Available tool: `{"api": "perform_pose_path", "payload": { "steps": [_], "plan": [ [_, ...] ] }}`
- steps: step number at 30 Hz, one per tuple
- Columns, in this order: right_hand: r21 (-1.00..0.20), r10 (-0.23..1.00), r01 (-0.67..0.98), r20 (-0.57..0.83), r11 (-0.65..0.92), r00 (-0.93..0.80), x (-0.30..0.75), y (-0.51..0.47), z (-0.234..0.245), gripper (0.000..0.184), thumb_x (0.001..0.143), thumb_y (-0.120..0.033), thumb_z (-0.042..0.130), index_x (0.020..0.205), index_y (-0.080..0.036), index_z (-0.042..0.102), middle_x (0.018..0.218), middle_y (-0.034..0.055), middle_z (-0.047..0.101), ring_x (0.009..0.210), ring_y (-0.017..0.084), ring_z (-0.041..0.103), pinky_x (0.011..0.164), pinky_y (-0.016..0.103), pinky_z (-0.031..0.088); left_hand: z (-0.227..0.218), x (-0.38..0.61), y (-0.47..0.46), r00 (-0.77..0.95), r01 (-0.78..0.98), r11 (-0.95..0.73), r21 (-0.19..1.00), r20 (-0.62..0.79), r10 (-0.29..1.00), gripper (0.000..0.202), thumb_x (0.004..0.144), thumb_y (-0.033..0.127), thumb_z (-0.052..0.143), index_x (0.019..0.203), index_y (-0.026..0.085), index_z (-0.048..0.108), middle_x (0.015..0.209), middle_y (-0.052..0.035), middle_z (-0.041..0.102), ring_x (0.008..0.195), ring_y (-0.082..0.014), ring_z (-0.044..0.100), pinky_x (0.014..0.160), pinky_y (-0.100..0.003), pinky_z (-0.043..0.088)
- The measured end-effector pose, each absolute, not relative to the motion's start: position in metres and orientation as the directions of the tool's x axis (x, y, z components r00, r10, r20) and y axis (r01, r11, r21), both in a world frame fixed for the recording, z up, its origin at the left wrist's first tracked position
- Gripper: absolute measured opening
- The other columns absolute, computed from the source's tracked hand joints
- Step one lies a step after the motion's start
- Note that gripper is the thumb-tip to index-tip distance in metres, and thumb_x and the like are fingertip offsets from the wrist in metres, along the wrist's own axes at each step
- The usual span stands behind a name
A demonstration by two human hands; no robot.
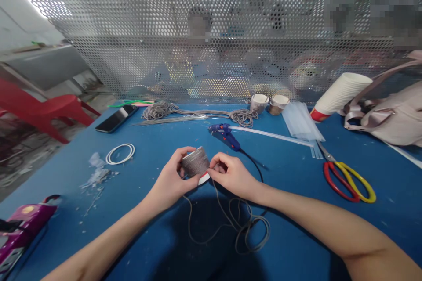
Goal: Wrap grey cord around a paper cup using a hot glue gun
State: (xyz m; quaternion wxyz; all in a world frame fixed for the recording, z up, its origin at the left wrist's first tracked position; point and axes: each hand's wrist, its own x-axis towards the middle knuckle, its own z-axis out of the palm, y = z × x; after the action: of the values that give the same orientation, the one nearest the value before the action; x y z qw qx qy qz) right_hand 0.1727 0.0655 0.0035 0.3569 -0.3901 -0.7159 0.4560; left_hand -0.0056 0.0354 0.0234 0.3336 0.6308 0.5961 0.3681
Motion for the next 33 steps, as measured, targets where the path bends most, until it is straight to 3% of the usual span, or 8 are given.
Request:
{"api": "perform_pose_path", "payload": {
  "steps": [10, 15, 20, 33],
  "plan": [
    [-0.943, 0.894, 0.252, 0.091, 0.219, -0.438, 0.1725, 0.0652, 0.0026, 0.008, 0.074, -0.019, 0.059, 0.071, -0.019, 0.052, 0.053, -0.008, 0.042, 0.049, 0.008, 0.037, 0.048, 0.021, 0.029, 0.0253, -0.0041, 0.0343, 0.023, 0.507, -0.108, 0.855, 0.112, 0.993, 0.044, 0.066, 0.026, 0.063, 0.108, 0.02, 0.052, 0.091, -0.001, 0.06, 0.067, -0.0113, 0.05, 0.059, -0.024, 0.042],
    [-0.907, 0.898, 0.324, 0.112, 0.267, -0.426, 0.1716, 0.064, 0.0025, 0.013, 0.07, -0.022, 0.065, 0.073, -0.019, 0.053, 0.06, -0.007, 0.046, 0.053, 0.008, 0.04, 0.053, 0.021, 0.031, 0.0268, -0.0019, 0.0335, 0.008, 0.499, -0.094, 0.861, 0.105, 0.994, 0.042, 0.065, 0.024, 0.061, 0.106, 0.02, 0.053, 0.09, -0.0005, 0.061, 0.071, -0.0126, 0.054, 0.061, -0.024, 0.043],
    [-0.896, 0.906, 0.373, 0.07, 0.241, -0.417, 0.171, 0.0633, 0.0041, 0.015, 0.072, -0.023, 0.066, 0.071, -0.019, 0.052, 0.059, -0.0075, 0.045, 0.054, 0.008, 0.04, 0.053, 0.022, 0.03, 0.0247, -0.0015, 0.0334, 0.011, 0.509, -0.093, 0.856, 0.102, 0.995, 0.044, 0.064, 0.024, 0.061, 0.107, 0.02, 0.054, 0.084, 0.0007, 0.06, 0.066, -0.0119, 0.051, 0.058, -0.024, 0.041],
    [-0.937, 0.897, 0.295, 0.041, 0.188, -0.441, 0.1704, 0.0644, 0.0017, 0.015, 0.073, -0.021, 0.064, 0.071, -0.019, 0.049, 0.055, -0.0089, 0.042, 0.051, 0.008, 0.037, 0.052, 0.022, 0.03, 0.0278, -0.0036, 0.0344, 0.048, 0.516, -0.065, 0.854, 0.047, 0.998, 0.046, 0.064, 0.026, 0.058, 0.11, 0.018, 0.053, 0.086, -0.0003, 0.058, 0.061, -0.0107, 0.042, 0.058, -0.025, 0.038]
  ]
}}
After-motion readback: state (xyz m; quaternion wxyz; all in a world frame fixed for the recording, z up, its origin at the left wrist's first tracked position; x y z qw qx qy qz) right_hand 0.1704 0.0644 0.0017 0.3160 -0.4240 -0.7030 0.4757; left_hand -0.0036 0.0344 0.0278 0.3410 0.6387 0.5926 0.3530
